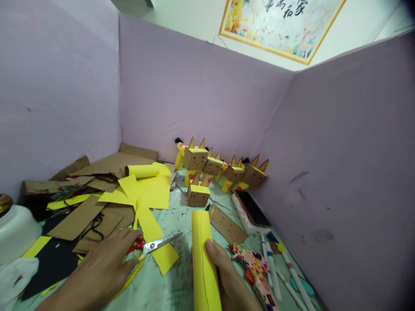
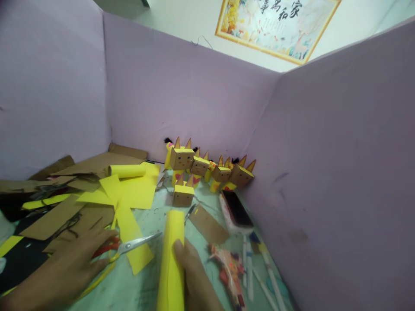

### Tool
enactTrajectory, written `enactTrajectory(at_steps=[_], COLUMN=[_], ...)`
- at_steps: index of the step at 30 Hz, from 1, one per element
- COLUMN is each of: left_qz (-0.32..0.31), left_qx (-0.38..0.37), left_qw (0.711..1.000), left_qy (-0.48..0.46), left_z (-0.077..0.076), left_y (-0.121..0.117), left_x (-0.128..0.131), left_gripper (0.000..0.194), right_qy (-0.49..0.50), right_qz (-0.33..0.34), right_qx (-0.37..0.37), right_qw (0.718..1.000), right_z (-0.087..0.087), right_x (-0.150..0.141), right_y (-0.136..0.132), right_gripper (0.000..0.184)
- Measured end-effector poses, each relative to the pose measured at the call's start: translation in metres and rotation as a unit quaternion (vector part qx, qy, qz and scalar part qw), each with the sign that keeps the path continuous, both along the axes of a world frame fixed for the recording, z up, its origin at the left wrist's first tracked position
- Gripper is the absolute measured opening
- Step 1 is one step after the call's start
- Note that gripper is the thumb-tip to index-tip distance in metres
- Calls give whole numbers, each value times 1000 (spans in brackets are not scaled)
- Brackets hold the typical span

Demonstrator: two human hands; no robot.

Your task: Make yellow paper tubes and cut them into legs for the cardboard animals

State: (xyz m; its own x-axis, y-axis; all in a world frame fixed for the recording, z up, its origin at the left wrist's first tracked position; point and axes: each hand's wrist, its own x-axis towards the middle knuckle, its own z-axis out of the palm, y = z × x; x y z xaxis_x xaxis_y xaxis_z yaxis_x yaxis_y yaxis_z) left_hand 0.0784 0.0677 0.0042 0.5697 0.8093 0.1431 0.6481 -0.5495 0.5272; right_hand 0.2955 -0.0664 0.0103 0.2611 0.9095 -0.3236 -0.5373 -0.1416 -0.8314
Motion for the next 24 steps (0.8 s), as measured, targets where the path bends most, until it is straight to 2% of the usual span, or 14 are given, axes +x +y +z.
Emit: enactTrajectory(at_steps=[3, 6, 9, 11, 15, 20, 24], left_qz=[-14, -115, -200, -228, -202, -180, -187], left_qx=[-103, -248, -321, -346, -380, -486, -495], left_qw=[992, 953, 908, 887, 873, 807, 799], left_qy=[-76, -134, -180, -203, -227, -283, -286], left_z=[3, 1, -4, -6, -7, -6, -6], left_y=[-14, -38, -60, -68, -67, -62, -63], left_x=[16, 37, 53, 59, 64, 65, 66], left_gripper=[42, 44, 50, 56, 57, 54, 52], right_qy=[-18, -43, -36, -22, 1, 28, 13], right_qz=[26, 32, 37, 42, 28, 0, -23], right_qx=[30, 111, 146, 151, 147, 134, 135], right_qw=[999, 992, 988, 987, 989, 991, 991], right_z=[-2, -6, -9, -11, -13, -10, -7], right_x=[-2, -6, -8, -9, -11, -8, -3], right_y=[3, 5, 7, 8, 10, 11, 13], right_gripper=[46, 47, 43, 42, 44, 41, 38])
